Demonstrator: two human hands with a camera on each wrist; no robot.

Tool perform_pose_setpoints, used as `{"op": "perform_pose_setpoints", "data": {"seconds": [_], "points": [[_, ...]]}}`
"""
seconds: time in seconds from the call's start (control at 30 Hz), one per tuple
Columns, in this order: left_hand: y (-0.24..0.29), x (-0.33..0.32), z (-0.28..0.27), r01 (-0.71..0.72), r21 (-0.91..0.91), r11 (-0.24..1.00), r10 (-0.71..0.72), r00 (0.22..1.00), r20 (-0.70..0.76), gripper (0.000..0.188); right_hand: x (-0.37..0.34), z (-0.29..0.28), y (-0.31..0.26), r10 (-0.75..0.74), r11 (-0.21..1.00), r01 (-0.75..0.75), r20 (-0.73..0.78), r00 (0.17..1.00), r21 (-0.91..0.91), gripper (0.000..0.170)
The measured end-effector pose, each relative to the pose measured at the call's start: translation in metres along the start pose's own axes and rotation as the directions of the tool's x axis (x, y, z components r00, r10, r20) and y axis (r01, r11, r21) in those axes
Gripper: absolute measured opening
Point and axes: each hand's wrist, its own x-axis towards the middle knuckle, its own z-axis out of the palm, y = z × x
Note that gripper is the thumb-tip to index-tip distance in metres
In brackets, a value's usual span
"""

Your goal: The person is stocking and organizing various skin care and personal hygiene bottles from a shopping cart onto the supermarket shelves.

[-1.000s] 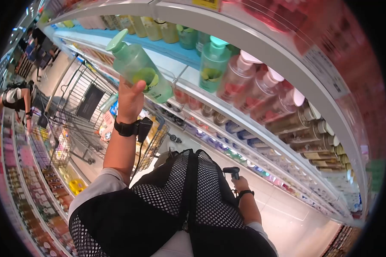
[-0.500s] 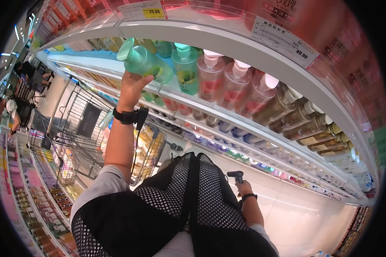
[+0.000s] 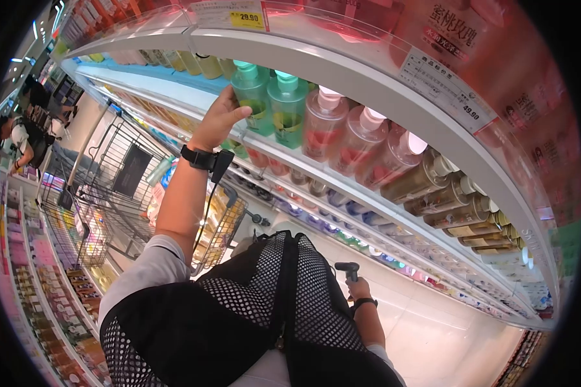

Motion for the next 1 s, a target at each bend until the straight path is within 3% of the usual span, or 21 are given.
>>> {"op": "perform_pose_setpoints", "data": {"seconds": [0.07,0.27,0.3,0.33,0.47,0.67,0.8,0.83,0.87,0.9,0.93,1.0], "points": [[0.000,0.001,-0.001,-0.001,-0.014,1.000,0.001,1.000,0.014,0.071,-0.001,0.000,-0.002,0.019,0.996,-0.021,0.021,1.000,0.092,0.024],[0.008,-0.002,0.001,0.047,0.085,0.995,-0.051,0.998,0.038,0.079,-0.010,-0.006,-0.021,0.006,0.998,-0.006,0.008,1.000,0.066,0.019],[0.021,-0.005,0.010,0.060,0.360,0.931,-0.063,0.998,-0.003,0.079,-0.008,-0.006,-0.020,-0.003,0.998,0.003,0.010,1.000,0.070,0.019],[0.027,-0.008,0.015,0.084,0.605,0.792,-0.068,0.996,-0.049,0.079,-0.007,-0.006,-0.020,-0.011,0.997,0.010,0.012,1.000,0.073,0.020],[0.014,-0.006,0.010,0.168,0.558,0.813,-0.128,0.986,-0.110,0.082,-0.005,-0.007,-0.021,-0.052,0.997,0.050,0.023,0.998,0.057,0.020],[0.003,-0.011,0.007,0.111,0.648,0.753,-0.023,0.990,-0.142,0.084,-0.007,-0.008,-0.030,-0.070,0.996,0.073,0.057,0.996,-0.043,0.022],[0.007,-0.013,0.008,0.138,0.619,0.773,-0.061,0.988,-0.145,0.087,0.045,0.011,0.018,-0.145,0.987,0.147,0.030,0.989,-0.062,0.027],[0.001,-0.012,0.006,0.059,0.627,0.776,0.019,0.993,-0.116,0.086,0.054,0.013,0.022,-0.120,0.991,0.123,0.050,0.992,-0.057,0.037],[-0.005,-0.013,0.002,-0.017,0.639,0.769,0.099,0.991,-0.094,0.085,0.066,0.012,0.026,-0.127,0.987,0.132,0.068,0.990,-0.092,0.037],[-0.007,-0.020,0.002,-0.018,0.744,0.668,0.202,0.966,-0.158,0.084,0.077,0.013,0.027,-0.167,0.951,0.180,0.073,0.983,-0.250,0.043],[-0.009,-0.030,-0.001,0.023,0.749,0.662,0.197,0.959,-0.204,0.084,0.087,0.013,0.027,-0.208,0.888,0.226,0.090,0.974,-0.400,0.048],[0.005,-0.050,-0.002,0.025,0.668,0.744,0.252,0.915,-0.314,0.077,0.083,0.001,-0.004,-0.138,0.849,0.216,0.192,0.972,-0.482,0.054]]}}
